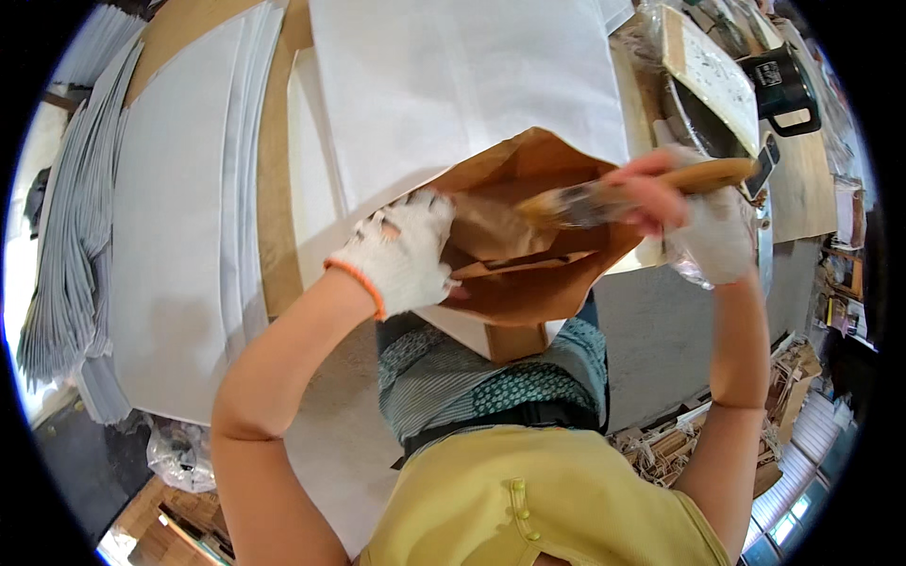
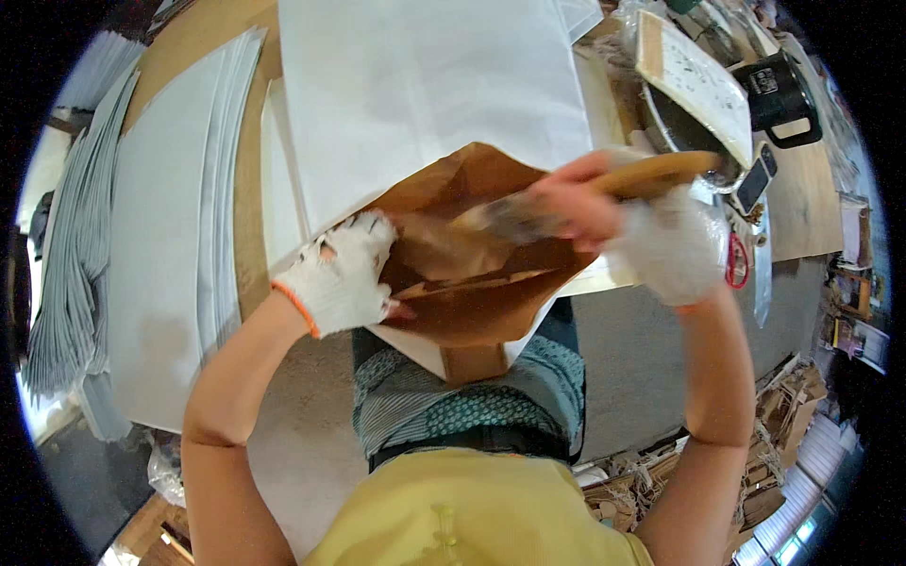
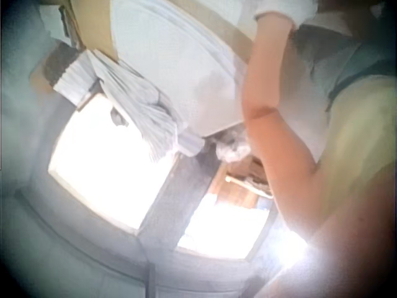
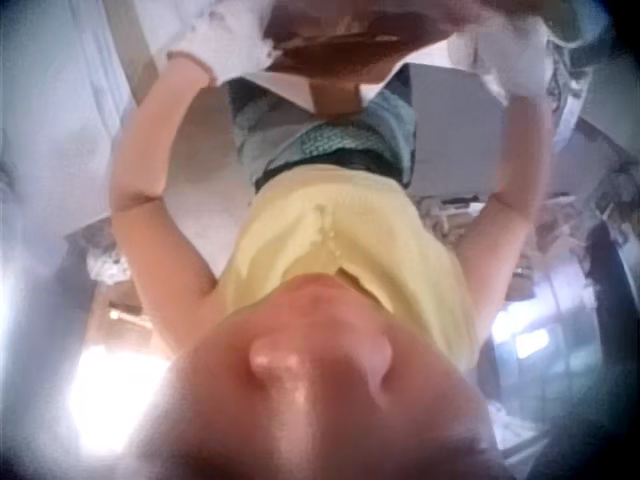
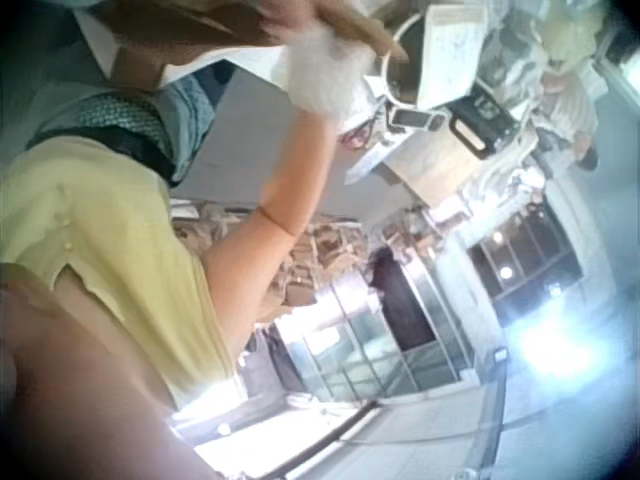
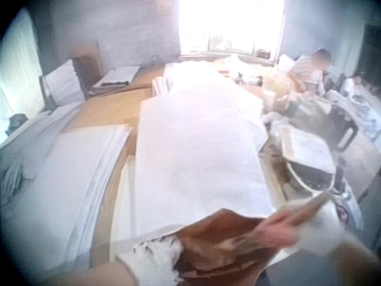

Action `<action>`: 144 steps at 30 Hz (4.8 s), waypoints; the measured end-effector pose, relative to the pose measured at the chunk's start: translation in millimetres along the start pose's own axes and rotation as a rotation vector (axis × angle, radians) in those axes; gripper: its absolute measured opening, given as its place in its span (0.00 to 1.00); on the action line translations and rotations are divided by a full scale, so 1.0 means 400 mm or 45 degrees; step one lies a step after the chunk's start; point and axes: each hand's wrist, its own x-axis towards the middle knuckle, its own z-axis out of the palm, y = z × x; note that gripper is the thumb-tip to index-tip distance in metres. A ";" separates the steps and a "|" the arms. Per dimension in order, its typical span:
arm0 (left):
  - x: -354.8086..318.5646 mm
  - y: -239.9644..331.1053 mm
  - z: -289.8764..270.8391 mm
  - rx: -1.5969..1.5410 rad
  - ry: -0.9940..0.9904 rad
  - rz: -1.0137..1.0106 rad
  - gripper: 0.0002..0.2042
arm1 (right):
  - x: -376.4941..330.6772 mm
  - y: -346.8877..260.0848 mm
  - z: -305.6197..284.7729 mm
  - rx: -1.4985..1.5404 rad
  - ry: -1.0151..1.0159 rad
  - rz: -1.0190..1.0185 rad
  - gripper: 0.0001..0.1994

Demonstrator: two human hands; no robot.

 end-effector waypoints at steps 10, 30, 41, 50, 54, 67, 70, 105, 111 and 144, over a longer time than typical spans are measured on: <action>0.049 0.028 0.008 0.122 0.082 0.023 0.37 | 0.008 0.160 0.025 -0.888 0.238 -0.294 0.06; 0.224 0.032 0.012 0.103 0.149 -0.194 0.15 | -0.107 0.173 0.126 -1.207 0.385 -0.136 0.06; 0.165 0.126 0.001 0.354 0.655 -0.192 0.11 | 0.214 0.332 0.079 1.630 0.942 -0.319 0.15; 0.061 -0.025 0.241 -0.389 1.340 -0.140 0.37 | 0.216 0.388 0.228 0.965 0.480 -0.257 0.17; 0.145 0.044 0.278 -0.214 1.175 -0.159 0.43 | 0.229 0.351 0.248 1.030 0.509 -0.208 0.18; 0.083 0.053 0.315 -0.927 1.307 -0.069 0.40 | 0.043 0.420 0.199 1.249 0.164 0.007 0.22; 0.053 0.037 0.281 -0.711 1.287 -0.147 0.37 | 0.097 0.403 0.179 1.278 0.278 0.073 0.22; 0.202 -0.049 0.098 0.005 0.270 -0.177 0.13 | -0.153 0.291 0.105 -0.971 -0.182 -1.173 0.18; 0.221 -0.039 0.008 0.203 -0.037 -0.176 0.16 | -0.019 0.167 0.142 -1.294 -0.360 -1.105 0.21; 0.087 -0.037 0.315 -0.116 1.125 -0.192 0.47 | 0.110 0.371 0.197 -0.232 0.076 -0.592 0.22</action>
